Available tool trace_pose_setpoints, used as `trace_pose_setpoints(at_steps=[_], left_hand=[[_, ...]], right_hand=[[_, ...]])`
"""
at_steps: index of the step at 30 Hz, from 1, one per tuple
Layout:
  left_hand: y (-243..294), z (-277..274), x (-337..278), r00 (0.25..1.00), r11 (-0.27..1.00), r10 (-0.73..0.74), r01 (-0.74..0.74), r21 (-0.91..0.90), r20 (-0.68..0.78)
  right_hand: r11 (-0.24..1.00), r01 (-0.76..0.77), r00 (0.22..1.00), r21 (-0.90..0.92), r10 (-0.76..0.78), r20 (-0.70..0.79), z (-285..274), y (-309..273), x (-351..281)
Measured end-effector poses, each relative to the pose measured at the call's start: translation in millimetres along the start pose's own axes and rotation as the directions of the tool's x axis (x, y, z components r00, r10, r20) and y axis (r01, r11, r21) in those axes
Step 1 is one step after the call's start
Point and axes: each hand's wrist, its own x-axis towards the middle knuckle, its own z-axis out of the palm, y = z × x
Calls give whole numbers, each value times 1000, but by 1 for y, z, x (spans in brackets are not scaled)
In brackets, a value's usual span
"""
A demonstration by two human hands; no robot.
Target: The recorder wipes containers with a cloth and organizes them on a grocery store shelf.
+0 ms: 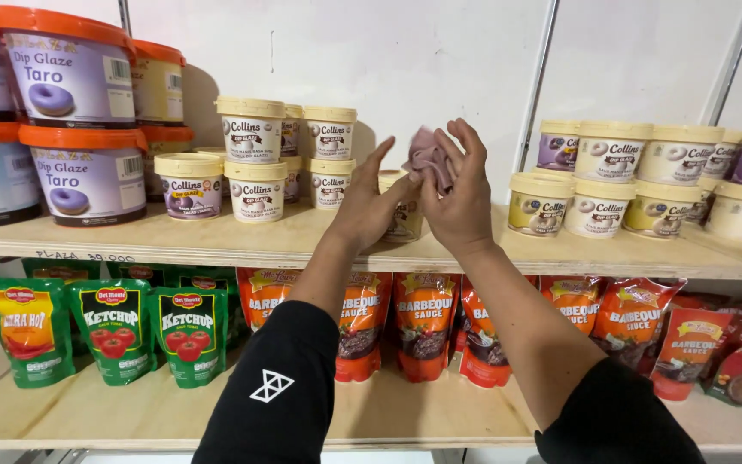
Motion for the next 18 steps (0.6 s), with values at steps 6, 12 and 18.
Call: trace_pose_setpoints(at_steps=[6,12,18], left_hand=[[-38,14,20,975,961,178,-201,-190,-129],[-29,14,15,926,970,-34,-61,-236,-376],[-23,-1,9,777,990,-106,23,-139,-621]], right_hand=[[985,104,989,-140,-88,117,-1,8,20],[976,-169,882,-134,211,422,1,-20,22],[896,2,856,-445,229,464,2,-45,31]])
